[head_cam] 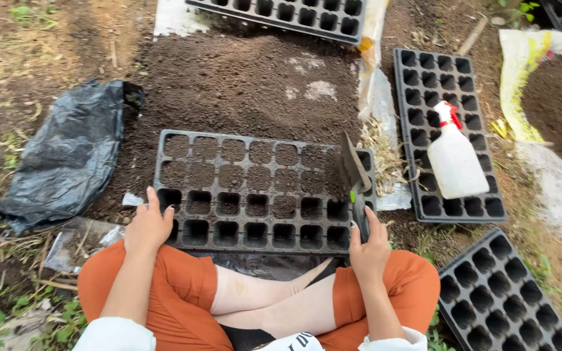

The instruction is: The person sits cross-legged on the ground and uses a small trowel to scoop soil from a large pile. They systematically fill the individual cells of a black plastic seed tray with the soil, leveling the surface in each compartment.

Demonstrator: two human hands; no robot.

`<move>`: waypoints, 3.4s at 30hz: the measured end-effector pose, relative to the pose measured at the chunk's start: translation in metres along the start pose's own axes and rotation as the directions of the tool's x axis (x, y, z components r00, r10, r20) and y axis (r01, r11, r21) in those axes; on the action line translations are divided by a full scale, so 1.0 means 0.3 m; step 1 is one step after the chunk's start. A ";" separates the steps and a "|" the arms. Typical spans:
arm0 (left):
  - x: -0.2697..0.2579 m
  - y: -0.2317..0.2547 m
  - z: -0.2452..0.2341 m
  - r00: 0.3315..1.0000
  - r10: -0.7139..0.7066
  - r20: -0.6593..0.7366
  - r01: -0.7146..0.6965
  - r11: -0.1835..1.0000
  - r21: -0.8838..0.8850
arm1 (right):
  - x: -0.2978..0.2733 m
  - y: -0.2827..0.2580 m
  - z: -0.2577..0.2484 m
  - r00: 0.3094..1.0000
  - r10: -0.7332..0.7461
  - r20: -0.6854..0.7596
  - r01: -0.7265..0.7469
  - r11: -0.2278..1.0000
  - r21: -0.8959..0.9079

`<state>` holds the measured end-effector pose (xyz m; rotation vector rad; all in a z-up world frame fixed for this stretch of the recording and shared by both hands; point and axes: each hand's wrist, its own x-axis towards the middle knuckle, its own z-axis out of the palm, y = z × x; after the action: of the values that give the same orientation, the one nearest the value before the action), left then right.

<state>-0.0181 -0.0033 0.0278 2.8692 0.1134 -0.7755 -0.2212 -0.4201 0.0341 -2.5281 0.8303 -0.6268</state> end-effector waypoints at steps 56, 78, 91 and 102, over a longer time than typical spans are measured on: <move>-0.003 0.000 -0.002 1.000 0.010 0.004 -0.010 1.000 -0.004 | -0.048 0.036 0.032 0.967 0.220 0.130 -0.233 0.968 0.097; -0.010 0.002 -0.005 1.000 0.003 0.013 -0.003 1.000 -0.001 | -0.098 -0.056 0.064 0.998 -0.062 0.001 0.060 0.970 0.234; -0.003 -0.007 0.004 1.000 0.008 0.018 -0.008 1.000 -0.006 | -0.069 0.017 0.122 0.991 0.125 -0.052 -0.121 0.989 0.083; -0.024 0.000 -0.010 1.000 0.012 0.022 -0.012 1.000 -0.007 | -0.169 -0.186 0.183 0.995 -0.069 0.075 0.055 0.983 0.175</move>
<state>-0.0227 -0.0029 0.0340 2.8513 0.0964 -0.8028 -0.2038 -0.3340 0.0025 -2.4120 0.6425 -0.5847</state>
